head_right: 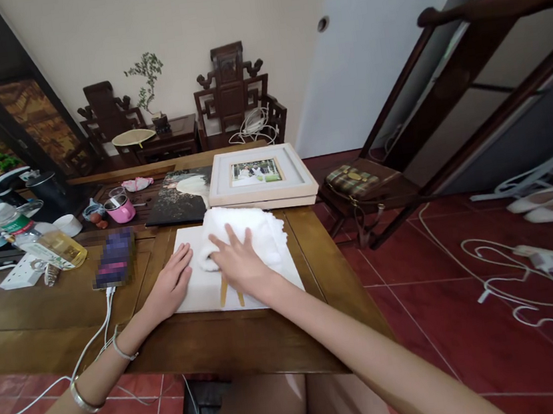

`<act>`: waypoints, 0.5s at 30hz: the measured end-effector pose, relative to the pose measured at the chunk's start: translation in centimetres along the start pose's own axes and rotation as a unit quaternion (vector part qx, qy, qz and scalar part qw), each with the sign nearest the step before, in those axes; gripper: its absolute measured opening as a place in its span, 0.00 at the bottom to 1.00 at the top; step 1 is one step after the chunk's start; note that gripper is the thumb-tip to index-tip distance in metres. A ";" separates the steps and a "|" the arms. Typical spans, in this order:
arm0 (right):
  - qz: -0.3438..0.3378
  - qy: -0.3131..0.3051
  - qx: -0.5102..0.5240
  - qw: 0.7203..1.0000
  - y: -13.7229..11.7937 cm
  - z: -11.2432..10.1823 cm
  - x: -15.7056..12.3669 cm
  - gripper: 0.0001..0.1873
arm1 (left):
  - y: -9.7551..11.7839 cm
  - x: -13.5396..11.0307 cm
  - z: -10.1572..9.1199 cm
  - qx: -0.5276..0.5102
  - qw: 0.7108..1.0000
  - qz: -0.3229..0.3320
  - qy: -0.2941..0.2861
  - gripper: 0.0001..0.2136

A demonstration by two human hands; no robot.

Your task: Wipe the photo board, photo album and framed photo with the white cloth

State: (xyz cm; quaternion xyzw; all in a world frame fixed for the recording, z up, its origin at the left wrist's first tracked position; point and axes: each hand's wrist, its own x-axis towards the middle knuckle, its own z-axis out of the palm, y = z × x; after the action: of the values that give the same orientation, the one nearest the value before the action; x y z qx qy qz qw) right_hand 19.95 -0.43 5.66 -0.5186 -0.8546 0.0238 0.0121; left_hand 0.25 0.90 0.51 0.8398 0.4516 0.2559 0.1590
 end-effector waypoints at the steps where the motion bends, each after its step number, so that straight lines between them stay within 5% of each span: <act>1: 0.006 -0.003 -0.002 1.000 -0.2 0.0 0.5 0.25 | 0.0 0.0 0.0 0.000 1.000 0.000 0.000 0.21; 4: -0.010 0.004 -0.002 1.000 -1.6 0.4 -0.5 0.21 | -0.1 0.0 0.0 0.000 1.000 -0.004 -0.002 0.22; 11: -0.107 0.048 0.061 0.991 -5.3 1.8 -9.0 0.13 | -0.2 0.0 0.2 0.000 1.000 0.000 0.001 0.21; 15: -0.111 0.022 0.096 0.989 -4.3 1.0 -9.0 0.18 | -0.3 0.0 0.2 0.004 1.000 0.000 -0.001 0.22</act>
State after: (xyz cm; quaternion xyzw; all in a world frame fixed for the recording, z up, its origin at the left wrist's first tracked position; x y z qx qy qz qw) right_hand 20.27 -10.44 4.93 -0.4174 -0.9002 0.0925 0.0831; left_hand 0.18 1.00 0.16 0.8409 0.4521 0.2532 0.1565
